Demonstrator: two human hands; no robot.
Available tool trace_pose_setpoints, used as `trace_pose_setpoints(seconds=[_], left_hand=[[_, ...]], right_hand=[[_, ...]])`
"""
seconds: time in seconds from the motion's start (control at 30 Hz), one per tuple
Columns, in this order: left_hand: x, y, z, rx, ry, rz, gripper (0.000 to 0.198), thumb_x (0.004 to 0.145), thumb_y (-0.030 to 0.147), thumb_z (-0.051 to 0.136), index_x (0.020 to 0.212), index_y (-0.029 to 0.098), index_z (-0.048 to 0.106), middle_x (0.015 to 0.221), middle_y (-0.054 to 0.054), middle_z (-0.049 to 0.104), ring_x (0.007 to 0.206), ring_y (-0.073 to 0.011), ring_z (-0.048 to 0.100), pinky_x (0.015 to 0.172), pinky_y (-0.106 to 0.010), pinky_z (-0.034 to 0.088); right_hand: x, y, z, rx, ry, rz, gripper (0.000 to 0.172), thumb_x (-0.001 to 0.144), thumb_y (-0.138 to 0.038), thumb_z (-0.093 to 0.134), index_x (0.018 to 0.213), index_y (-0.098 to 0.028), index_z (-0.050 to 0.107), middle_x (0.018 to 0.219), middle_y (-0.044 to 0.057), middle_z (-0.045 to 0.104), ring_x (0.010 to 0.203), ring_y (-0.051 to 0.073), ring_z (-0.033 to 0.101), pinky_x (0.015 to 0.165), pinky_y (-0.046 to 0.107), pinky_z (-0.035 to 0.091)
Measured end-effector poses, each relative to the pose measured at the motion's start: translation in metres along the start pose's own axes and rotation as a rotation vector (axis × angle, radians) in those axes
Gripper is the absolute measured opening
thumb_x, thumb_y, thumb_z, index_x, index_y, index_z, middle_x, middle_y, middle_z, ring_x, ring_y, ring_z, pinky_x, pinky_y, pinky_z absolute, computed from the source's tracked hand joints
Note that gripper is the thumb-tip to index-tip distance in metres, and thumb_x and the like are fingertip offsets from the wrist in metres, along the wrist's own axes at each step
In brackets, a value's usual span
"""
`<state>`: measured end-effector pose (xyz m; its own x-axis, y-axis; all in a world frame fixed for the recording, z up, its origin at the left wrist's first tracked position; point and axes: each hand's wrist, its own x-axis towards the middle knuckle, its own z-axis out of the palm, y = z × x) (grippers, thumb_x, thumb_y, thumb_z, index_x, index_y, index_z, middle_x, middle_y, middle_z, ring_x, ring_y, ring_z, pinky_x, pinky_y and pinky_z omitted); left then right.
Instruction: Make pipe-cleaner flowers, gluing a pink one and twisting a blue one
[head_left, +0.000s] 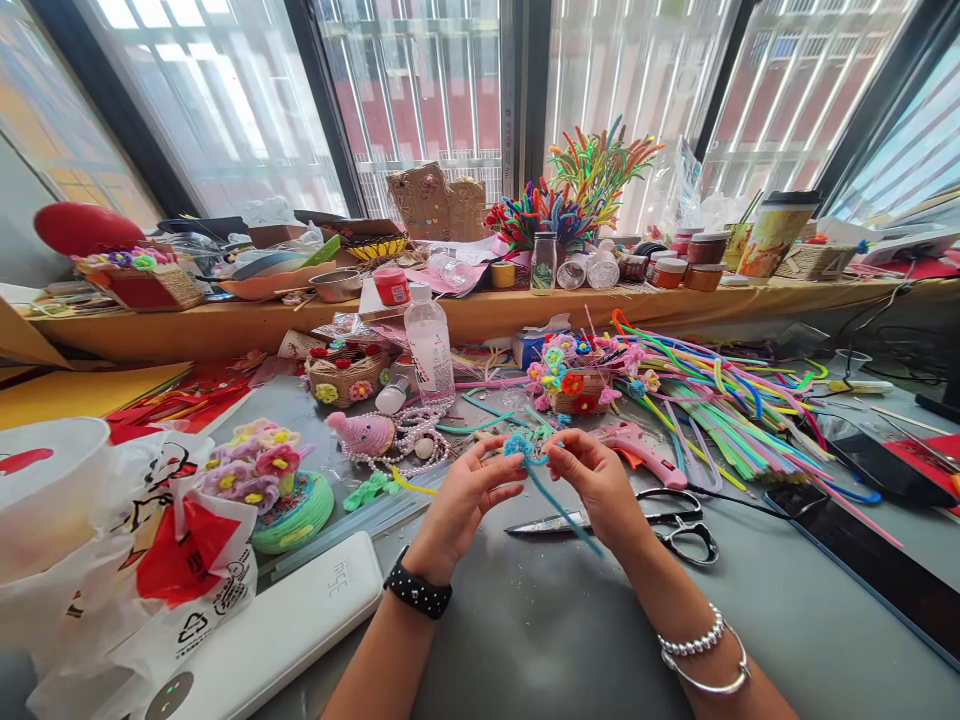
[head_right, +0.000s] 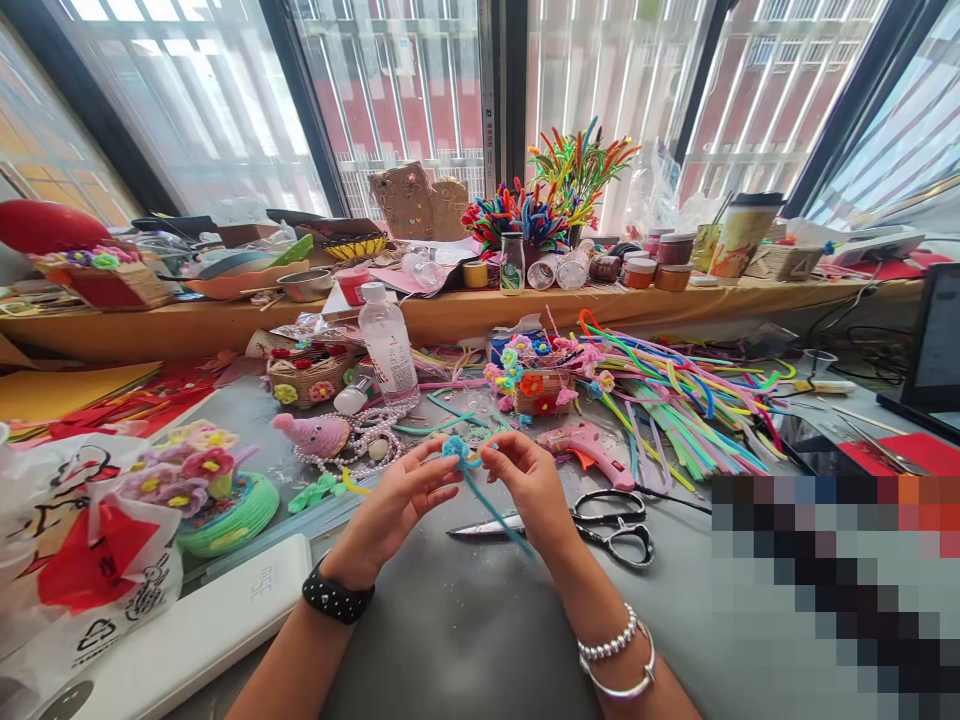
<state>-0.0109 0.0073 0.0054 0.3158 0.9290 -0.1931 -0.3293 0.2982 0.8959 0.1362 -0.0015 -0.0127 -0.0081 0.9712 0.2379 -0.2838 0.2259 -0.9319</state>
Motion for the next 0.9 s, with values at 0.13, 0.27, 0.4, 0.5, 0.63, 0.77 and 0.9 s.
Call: trace_pose_setpoints(seconds=[0.13,0.27,0.4,0.5,0.63,0.77,0.9], left_hand=[[-0.0004,0.0018,0.0012,0.050,-0.033,0.002,0.023,0.064,0.024,0.065,0.084,0.015,0.060,0.080,-0.003,0.061,0.068,-0.0102,0.058,0.063,-0.020,0.047],[0.0009,-0.0008,0.0020,0.077,-0.036,0.041,0.017,0.063,0.024,0.065,0.077,0.014,0.062,0.080,-0.002,0.062,0.071,-0.0102,0.058,0.068,-0.021,0.047],[0.0029,-0.0038,0.0017,0.065,0.039,0.068,0.016,0.061,0.025,0.066,0.073,0.014,0.062,0.073,-0.001,0.063,0.066,-0.0093,0.058,0.067,-0.021,0.047],[0.0036,-0.0041,0.0021,0.063,0.104,0.093,0.017,0.059,0.025,0.068,0.070,0.014,0.061,0.069,0.001,0.063,0.063,-0.0086,0.058,0.064,-0.020,0.046],[0.0028,-0.0038,0.0043,0.092,0.159,0.110,0.019,0.058,0.026,0.068,0.069,0.014,0.060,0.066,0.001,0.062,0.060,-0.0083,0.057,0.060,-0.019,0.045],[0.0028,-0.0044,0.0056,0.089,0.169,0.168,0.020,0.057,0.027,0.069,0.067,0.014,0.059,0.066,0.001,0.061,0.063,-0.0098,0.058,0.061,-0.020,0.045],[0.0045,-0.0057,0.0045,0.073,0.199,0.194,0.019,0.057,0.027,0.069,0.067,0.014,0.058,0.064,0.003,0.058,0.061,-0.0091,0.057,0.062,-0.021,0.045]], right_hand=[[0.0007,0.0000,0.0001,0.049,0.012,0.035,0.010,0.071,-0.028,0.059,0.072,-0.018,0.056,0.066,-0.002,0.058,0.057,0.008,0.048,0.055,0.021,0.038],[0.0005,0.0010,0.0003,0.021,0.003,0.019,0.010,0.070,-0.027,0.060,0.072,-0.018,0.057,0.065,-0.002,0.059,0.058,0.008,0.049,0.055,0.021,0.038],[0.0002,0.0010,0.0009,0.000,0.024,0.041,0.013,0.067,-0.027,0.063,0.075,-0.018,0.058,0.068,-0.002,0.057,0.060,0.008,0.049,0.054,0.020,0.039],[0.0000,0.0013,0.0017,-0.037,0.004,0.044,0.013,0.066,-0.027,0.064,0.072,-0.018,0.058,0.067,-0.003,0.054,0.059,0.008,0.047,0.055,0.021,0.039],[-0.0008,0.0040,0.0019,-0.083,-0.015,0.035,0.015,0.066,-0.028,0.064,0.074,-0.018,0.057,0.071,-0.002,0.054,0.066,0.010,0.049,0.060,0.022,0.040],[-0.0021,0.0063,0.0030,-0.179,-0.011,0.044,0.018,0.066,-0.032,0.062,0.075,-0.018,0.055,0.072,0.000,0.056,0.069,0.013,0.052,0.065,0.025,0.041],[-0.0032,0.0060,0.0059,-0.315,-0.042,0.050,0.019,0.071,-0.035,0.056,0.072,-0.016,0.055,0.064,0.001,0.056,0.059,0.012,0.052,0.057,0.025,0.042]])
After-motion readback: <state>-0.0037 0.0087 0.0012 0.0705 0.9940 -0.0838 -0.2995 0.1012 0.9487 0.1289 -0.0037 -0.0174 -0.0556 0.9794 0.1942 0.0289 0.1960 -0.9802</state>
